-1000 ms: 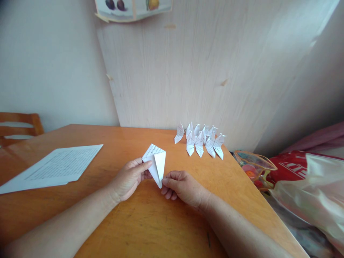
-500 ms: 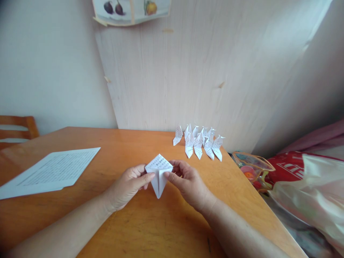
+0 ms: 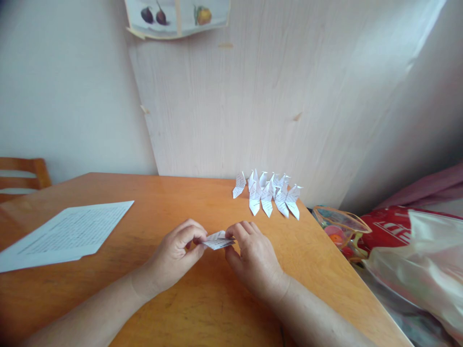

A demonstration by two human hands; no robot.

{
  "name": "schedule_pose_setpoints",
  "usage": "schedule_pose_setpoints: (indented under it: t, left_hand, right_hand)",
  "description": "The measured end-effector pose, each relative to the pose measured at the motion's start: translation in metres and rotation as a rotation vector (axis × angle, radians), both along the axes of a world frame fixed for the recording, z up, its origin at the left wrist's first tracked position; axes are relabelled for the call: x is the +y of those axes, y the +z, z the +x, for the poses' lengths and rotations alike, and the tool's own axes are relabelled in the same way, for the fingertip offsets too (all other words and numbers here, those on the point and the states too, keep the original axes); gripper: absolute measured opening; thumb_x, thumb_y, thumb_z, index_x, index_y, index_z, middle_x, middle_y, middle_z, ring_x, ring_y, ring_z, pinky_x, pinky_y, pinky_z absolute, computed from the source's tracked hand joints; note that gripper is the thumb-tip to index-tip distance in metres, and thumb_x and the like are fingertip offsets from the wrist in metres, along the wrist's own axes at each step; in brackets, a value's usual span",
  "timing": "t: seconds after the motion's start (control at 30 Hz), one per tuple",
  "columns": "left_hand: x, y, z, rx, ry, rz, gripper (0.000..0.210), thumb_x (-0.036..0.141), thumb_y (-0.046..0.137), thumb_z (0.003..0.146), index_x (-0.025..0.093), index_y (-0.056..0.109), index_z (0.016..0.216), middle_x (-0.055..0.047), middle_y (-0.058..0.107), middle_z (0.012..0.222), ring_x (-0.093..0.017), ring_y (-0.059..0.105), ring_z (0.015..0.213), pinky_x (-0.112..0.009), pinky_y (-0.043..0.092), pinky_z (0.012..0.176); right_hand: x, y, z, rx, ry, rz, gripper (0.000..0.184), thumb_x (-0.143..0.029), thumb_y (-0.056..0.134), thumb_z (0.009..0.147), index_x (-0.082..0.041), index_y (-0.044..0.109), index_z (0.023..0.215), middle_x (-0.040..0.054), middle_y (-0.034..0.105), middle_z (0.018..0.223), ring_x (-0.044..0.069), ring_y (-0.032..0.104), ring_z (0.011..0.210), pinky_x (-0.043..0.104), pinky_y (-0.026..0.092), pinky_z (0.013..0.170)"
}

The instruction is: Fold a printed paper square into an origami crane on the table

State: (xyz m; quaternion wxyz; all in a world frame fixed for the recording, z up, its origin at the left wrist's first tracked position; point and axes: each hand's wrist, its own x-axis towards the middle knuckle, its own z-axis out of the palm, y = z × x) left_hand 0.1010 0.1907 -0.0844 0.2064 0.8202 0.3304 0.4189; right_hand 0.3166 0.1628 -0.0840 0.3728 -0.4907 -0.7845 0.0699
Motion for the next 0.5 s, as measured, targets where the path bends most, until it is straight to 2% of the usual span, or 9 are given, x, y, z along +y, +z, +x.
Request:
schedule_pose_setpoints:
  t: [0.13,0.27,0.4,0.5]
  left_hand:
    - [0.0047,-0.0068,-0.0041,0.271,-0.003,0.063,0.018,0.005,0.054,0.082,0.021,0.06,0.086,-0.003,0.057,0.09,-0.018,0.054,0.086,-0.029,0.04,0.075]
    - [0.0043,-0.0068,-0.0054,0.486,-0.038,0.099,0.02,0.002,0.055,0.075,0.02,0.057,0.082,-0.002,0.056,0.086,-0.019,0.052,0.085,-0.03,0.037,0.073]
    - [0.0026,-0.0035,-0.0051,0.55,-0.053,0.106,0.018,0.004,0.057,0.073,0.02,0.055,0.08,-0.002,0.057,0.084,-0.019,0.05,0.083,-0.031,0.035,0.071]
    - [0.0017,-0.002,-0.0053,0.569,-0.058,0.108,0.017,0.005,0.058,0.073,0.021,0.055,0.079,-0.001,0.058,0.084,-0.019,0.05,0.082,-0.032,0.033,0.072]
  right_hand:
    - [-0.0003,-0.0007,0.0001,-0.254,0.026,-0.065,0.02,-0.006,0.055,0.077,-0.022,0.059,0.089,0.0043,0.061,0.089,0.02,0.054,0.085,0.03,0.038,0.071]
    - [-0.0002,-0.0069,0.0009,-0.397,0.078,-0.105,0.016,-0.008,0.056,0.077,-0.021,0.059,0.087,0.0043,0.059,0.088,0.019,0.053,0.083,0.029,0.036,0.069]
    - [-0.0031,-0.0051,0.001,-0.421,0.127,-0.119,0.002,-0.019,0.058,0.083,-0.02,0.06,0.085,0.0038,0.059,0.086,0.018,0.052,0.081,0.029,0.035,0.069]
    - [-0.0062,-0.0008,0.0,-0.397,0.141,-0.12,0.002,-0.019,0.059,0.084,-0.02,0.059,0.086,0.0034,0.058,0.086,0.017,0.051,0.08,0.028,0.035,0.068]
